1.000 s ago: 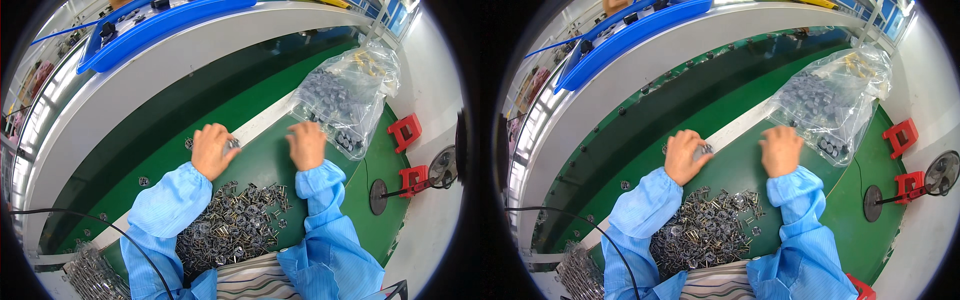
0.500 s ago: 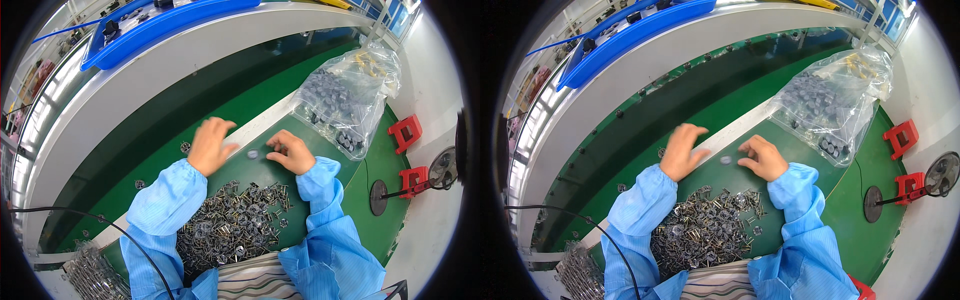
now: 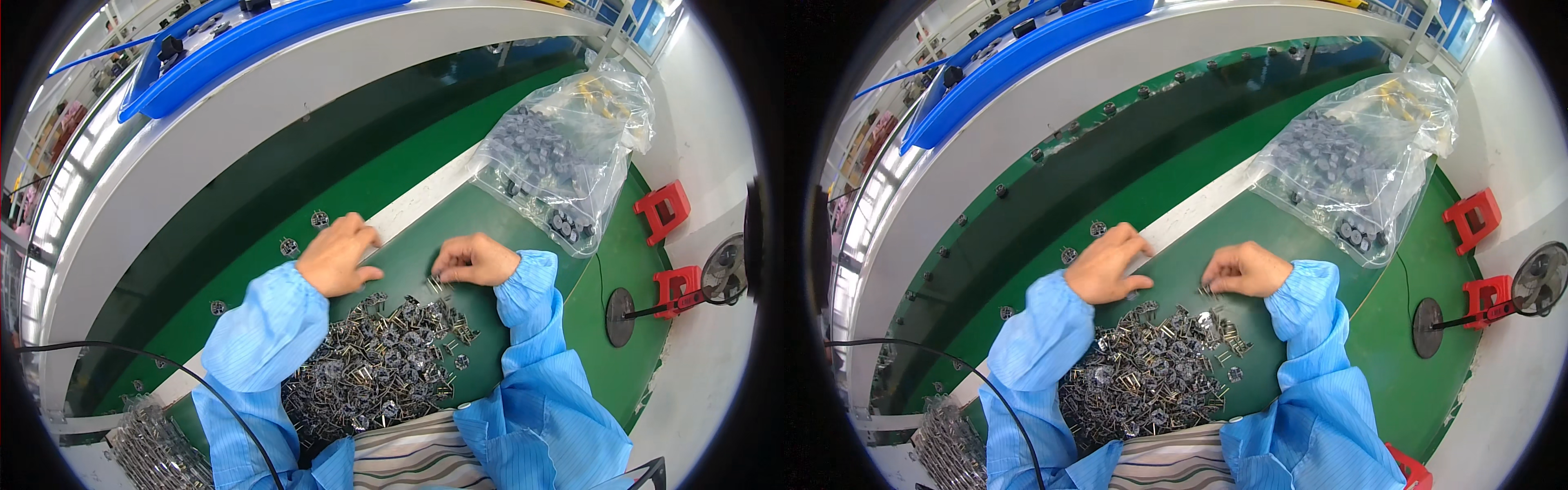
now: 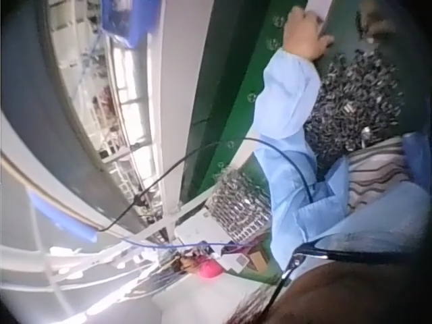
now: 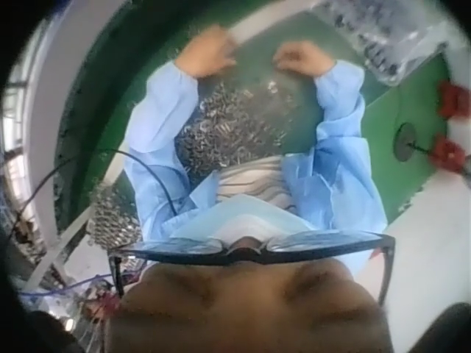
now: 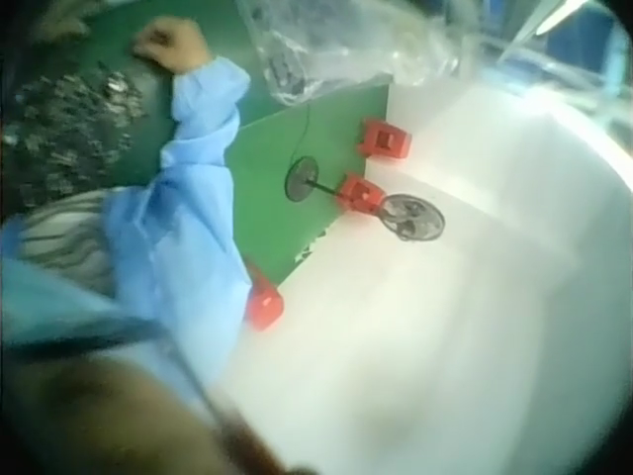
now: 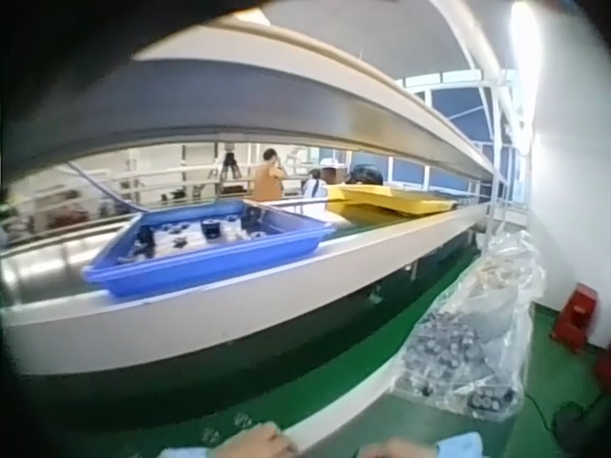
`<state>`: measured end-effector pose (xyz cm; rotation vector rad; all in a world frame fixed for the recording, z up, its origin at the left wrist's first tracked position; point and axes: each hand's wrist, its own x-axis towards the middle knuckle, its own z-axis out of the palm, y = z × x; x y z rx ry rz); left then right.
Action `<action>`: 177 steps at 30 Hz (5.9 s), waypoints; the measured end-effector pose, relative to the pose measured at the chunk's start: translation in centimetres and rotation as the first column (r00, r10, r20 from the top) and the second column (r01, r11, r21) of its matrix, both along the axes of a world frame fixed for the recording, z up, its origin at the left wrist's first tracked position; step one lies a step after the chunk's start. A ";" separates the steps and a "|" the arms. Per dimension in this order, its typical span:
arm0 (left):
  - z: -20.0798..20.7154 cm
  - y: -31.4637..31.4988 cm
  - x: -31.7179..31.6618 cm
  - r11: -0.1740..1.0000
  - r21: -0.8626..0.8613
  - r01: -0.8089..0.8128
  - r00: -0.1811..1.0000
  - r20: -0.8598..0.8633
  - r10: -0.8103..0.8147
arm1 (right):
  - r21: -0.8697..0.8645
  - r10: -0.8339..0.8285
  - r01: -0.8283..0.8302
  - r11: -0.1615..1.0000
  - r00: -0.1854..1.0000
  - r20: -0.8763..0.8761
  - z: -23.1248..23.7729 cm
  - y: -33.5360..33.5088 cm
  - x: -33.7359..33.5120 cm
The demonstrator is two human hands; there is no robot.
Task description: The person inserts small metal pins into grey plastic circular housings by hand.
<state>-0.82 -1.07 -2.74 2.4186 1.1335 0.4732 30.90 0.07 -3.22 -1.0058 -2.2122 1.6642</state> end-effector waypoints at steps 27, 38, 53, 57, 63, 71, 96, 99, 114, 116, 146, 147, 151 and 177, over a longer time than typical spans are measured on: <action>-1.1 0.1 2.8 0.943 -0.334 0.000 0.963 0.254 0.090 | 0.511 -0.518 0.485 0.710 0.851 -0.088 -2.5 -0.3 -4.3; -2.0 -0.4 3.8 0.977 -0.160 -0.139 0.969 0.181 0.168 | 0.632 -0.293 0.313 0.709 0.946 -0.140 -2.6 0.3 -3.2; -2.5 -0.7 4.0 0.976 -0.127 -0.178 0.969 0.152 0.197 | 0.605 -0.323 0.412 0.681 0.911 -0.257 -3.5 -0.4 -6.7; -2.4 -0.7 3.9 0.976 -0.121 -0.179 0.970 0.142 0.196 | 0.771 -0.274 0.303 0.559 0.946 -0.174 -2.9 -0.7 -7.1; -2.7 -0.5 4.6 0.983 -0.100 -0.156 0.971 0.168 0.172 | 0.659 -0.299 0.341 0.671 0.937 -0.180 -3.4 -0.7 -6.2; -3.3 1.9 0.5 0.892 0.089 -0.443 0.881 0.229 0.414 | 0.891 -0.678 0.427 0.153 0.701 -0.219 -4.0 3.5 2.2; -5.8 0.8 2.8 0.895 0.440 -0.069 0.982 0.186 -0.016 | 0.779 -0.882 0.420 0.466 0.150 0.447 -11.8 31.6 31.7; -5.2 1.2 3.3 0.867 0.494 -0.064 0.960 0.268 -0.082 | 0.874 -0.928 0.321 0.365 0.205 0.312 -8.3 28.9 34.2; -6.3 1.5 2.9 0.894 0.446 -0.034 0.970 0.229 -0.078 | 0.938 -0.832 0.259 0.230 0.553 0.051 -5.9 9.6 10.9; -6.3 1.3 2.6 0.893 0.448 -0.035 0.972 0.221 -0.073 | 0.915 -0.846 0.305 0.264 0.529 0.067 -5.0 8.3 9.5; -3.3 1.1 3.8 0.894 0.447 0.023 0.975 0.189 -0.119 | 0.790 -0.663 0.500 0.356 0.730 -0.163 -3.4 8.7 6.2; -3.4 1.1 3.3 0.899 0.438 0.016 0.976 0.187 -0.109 | 0.786 -0.656 0.504 0.359 0.735 -0.172 -3.2 8.4 5.5; -3.2 0.8 3.1 0.906 0.423 0.011 0.974 0.199 -0.105 | 0.793 -0.540 0.363 0.489 0.840 -0.051 -2.9 6.4 4.3; -3.0 0.7 2.9 0.998 0.021 0.065 0.938 0.340 -0.068 | 0.607 -0.356 0.398 0.688 0.914 -0.195 -1.3 -2.7 -6.1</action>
